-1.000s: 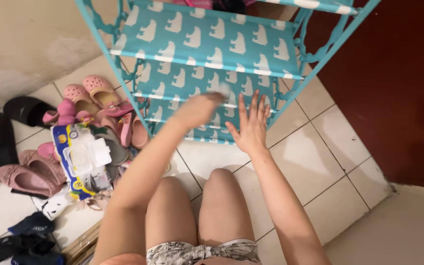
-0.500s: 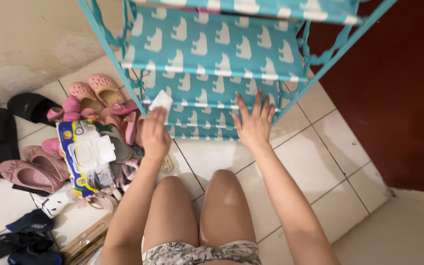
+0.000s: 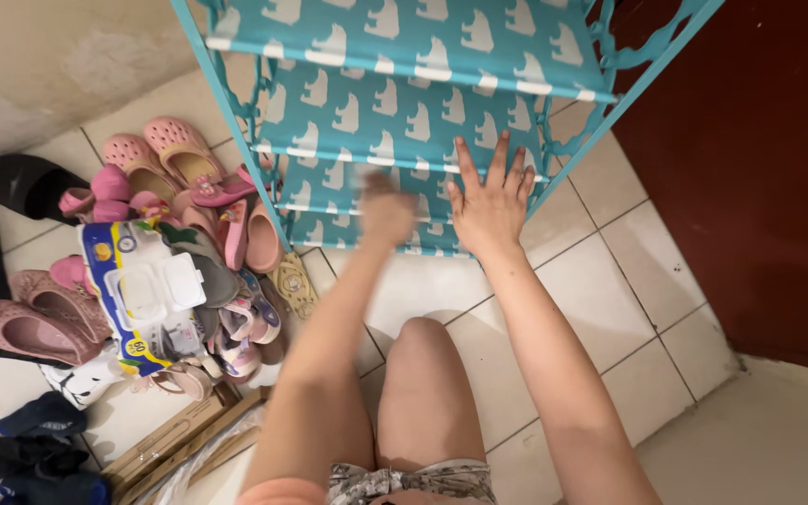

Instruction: The person removes various shoes and socks from a blue plastic shoe rack and places them on the floor. They then use a white wipe to clean the surfaces of the empty rack, including the shelves and handles.

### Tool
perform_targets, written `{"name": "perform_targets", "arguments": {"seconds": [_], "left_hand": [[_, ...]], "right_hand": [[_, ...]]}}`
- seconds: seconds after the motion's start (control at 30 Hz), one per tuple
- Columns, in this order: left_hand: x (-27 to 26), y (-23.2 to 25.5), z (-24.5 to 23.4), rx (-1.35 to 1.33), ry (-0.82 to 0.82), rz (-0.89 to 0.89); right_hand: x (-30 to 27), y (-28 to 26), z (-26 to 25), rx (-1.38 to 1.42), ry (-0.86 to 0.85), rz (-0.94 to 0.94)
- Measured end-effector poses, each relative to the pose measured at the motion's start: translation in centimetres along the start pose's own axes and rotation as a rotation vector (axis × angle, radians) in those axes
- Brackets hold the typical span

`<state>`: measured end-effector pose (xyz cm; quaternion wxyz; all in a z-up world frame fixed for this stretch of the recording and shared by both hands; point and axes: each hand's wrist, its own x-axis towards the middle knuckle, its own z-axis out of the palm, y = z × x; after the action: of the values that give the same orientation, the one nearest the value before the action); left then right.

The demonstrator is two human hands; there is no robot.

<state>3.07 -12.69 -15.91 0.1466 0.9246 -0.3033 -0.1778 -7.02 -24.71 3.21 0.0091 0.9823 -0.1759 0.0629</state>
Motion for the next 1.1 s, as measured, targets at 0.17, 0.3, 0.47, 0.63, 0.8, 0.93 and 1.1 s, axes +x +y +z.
{"name": "perform_targets", "arguments": {"seconds": [0.17, 0.3, 0.47, 0.63, 0.8, 0.93, 1.1], "left_hand": [[-0.4, 11.9, 1.9, -0.115, 0.002, 0.303], [-1.9, 11.3, -1.1, -0.122, -0.101, 0.447], [-0.7, 3.6, -5.1, 0.18, -0.097, 0.387], [1.9, -8.0, -8.9, 0.165, -0.142, -0.084], [3.6, -9.8, -8.8, 0.146, 0.08, -0.156], [6.2, -3.6, -7.1, -0.034, -0.045, -0.158], [7.7, 3.8, -5.5, -0.119, -0.049, 0.005]], "right_hand": [[0.3, 0.1, -0.2, 0.01, -0.025, 0.019], [0.2, 0.2, -0.1, 0.022, -0.034, 0.021], [0.2, 0.1, 0.0, 0.039, -0.02, 0.025], [0.2, 0.2, -0.3, 0.061, -0.038, 0.022], [0.2, -0.1, -0.7, 0.079, -0.043, 0.016], [0.2, 0.2, -0.9, 0.085, -0.035, 0.003], [0.0, 0.1, -0.7, 0.113, -0.06, 0.02]]}}
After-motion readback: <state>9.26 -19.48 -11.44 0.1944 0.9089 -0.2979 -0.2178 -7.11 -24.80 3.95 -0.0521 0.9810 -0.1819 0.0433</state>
